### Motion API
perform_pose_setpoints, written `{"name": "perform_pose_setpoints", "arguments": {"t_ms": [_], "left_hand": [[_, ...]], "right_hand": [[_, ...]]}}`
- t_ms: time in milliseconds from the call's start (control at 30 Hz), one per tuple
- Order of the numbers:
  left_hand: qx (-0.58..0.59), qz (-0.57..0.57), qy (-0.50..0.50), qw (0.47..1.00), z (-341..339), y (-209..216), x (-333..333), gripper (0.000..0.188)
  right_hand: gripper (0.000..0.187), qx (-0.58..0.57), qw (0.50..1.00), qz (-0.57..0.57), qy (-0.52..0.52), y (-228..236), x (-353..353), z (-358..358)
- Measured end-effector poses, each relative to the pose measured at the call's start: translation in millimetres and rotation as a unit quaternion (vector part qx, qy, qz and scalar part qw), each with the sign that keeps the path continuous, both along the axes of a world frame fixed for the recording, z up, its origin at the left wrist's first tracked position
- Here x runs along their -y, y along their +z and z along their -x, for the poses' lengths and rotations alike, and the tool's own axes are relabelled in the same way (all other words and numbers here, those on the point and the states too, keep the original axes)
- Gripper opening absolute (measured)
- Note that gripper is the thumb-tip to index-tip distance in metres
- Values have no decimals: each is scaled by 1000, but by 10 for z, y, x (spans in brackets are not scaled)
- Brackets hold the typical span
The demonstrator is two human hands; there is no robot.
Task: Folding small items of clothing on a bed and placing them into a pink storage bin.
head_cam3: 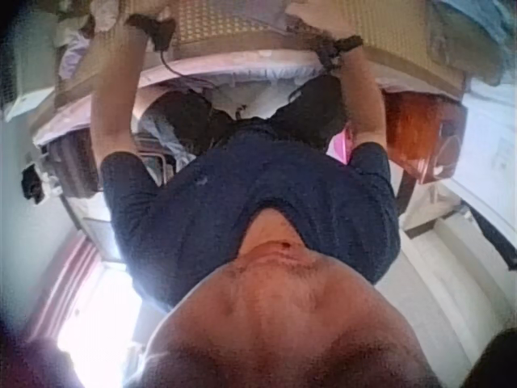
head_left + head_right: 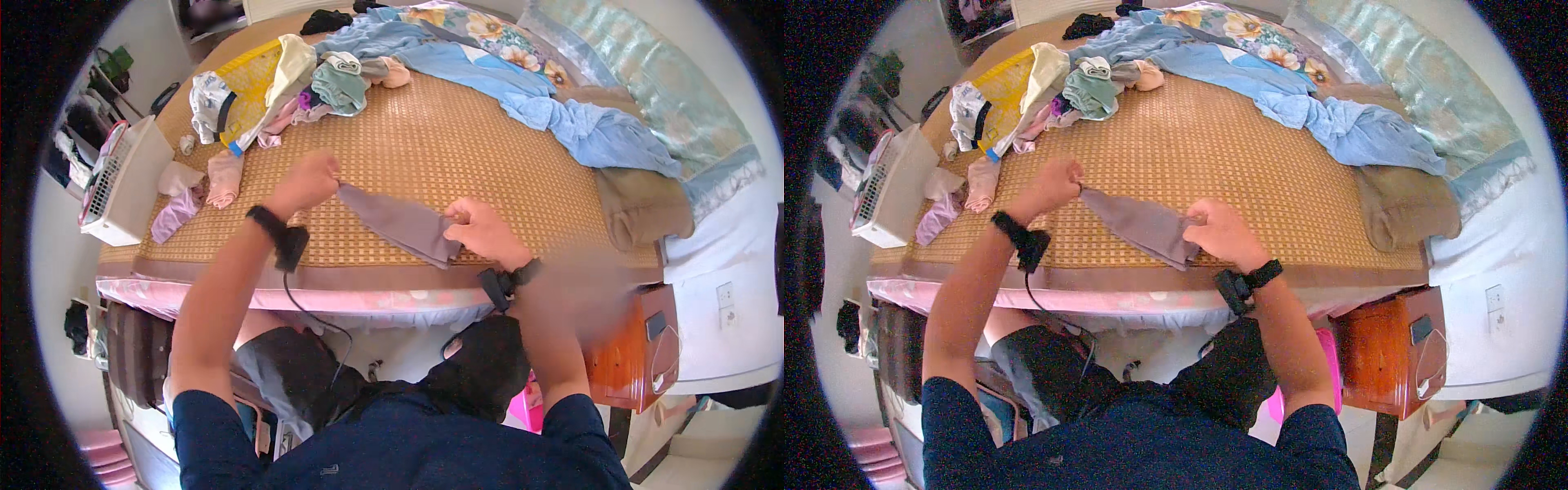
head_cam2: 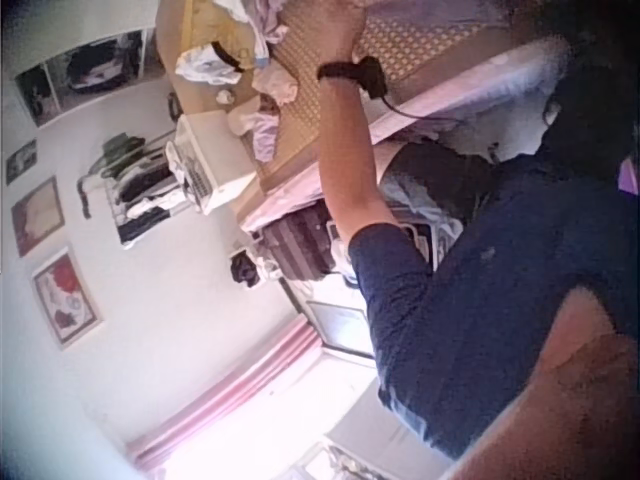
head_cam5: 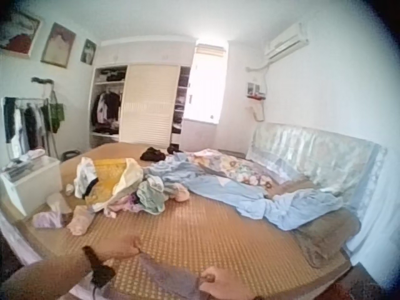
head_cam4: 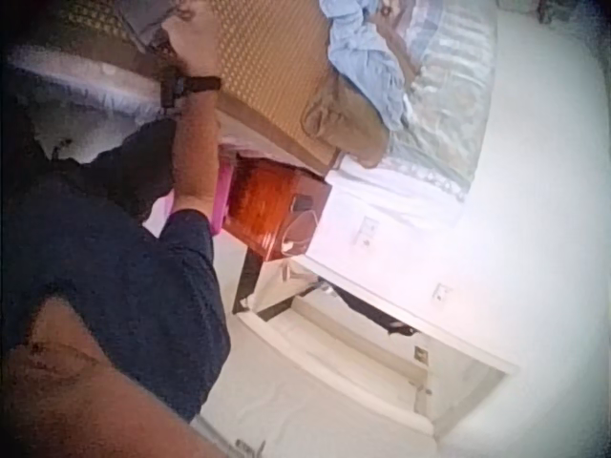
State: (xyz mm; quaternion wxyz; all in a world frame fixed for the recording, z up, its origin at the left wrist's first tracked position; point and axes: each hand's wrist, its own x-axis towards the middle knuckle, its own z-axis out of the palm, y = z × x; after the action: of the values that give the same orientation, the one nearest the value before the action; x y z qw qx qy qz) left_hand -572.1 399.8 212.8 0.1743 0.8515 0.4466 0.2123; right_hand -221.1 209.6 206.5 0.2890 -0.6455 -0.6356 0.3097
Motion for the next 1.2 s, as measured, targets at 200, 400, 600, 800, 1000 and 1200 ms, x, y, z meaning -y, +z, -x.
{"name": "perform_pose_setpoints", "arguments": {"t_ms": [200,400,600,800,1000,1200], "left_hand": [[-80,-21,0,997,-383,124,-218,25],[95,-218,-165,957,-691,53,976,36],[119,-130,-240,955,-418,-174,1980,57],[129,-131,-181,966,-395,-194,2196,67],[122,-158,-178,964,-395,-302,2217,49],[118,-159,-162,967,-368,-390,2223,49]], "right_hand": [[61,-23,999,34,-31,176,201,350],[70,-25,996,36,-77,94,359,371],[66,-20,994,68,-81,223,446,539],[70,8,998,21,-59,43,551,601],[72,-38,997,3,-64,0,640,623],[59,-116,992,33,-44,67,740,567]]}}
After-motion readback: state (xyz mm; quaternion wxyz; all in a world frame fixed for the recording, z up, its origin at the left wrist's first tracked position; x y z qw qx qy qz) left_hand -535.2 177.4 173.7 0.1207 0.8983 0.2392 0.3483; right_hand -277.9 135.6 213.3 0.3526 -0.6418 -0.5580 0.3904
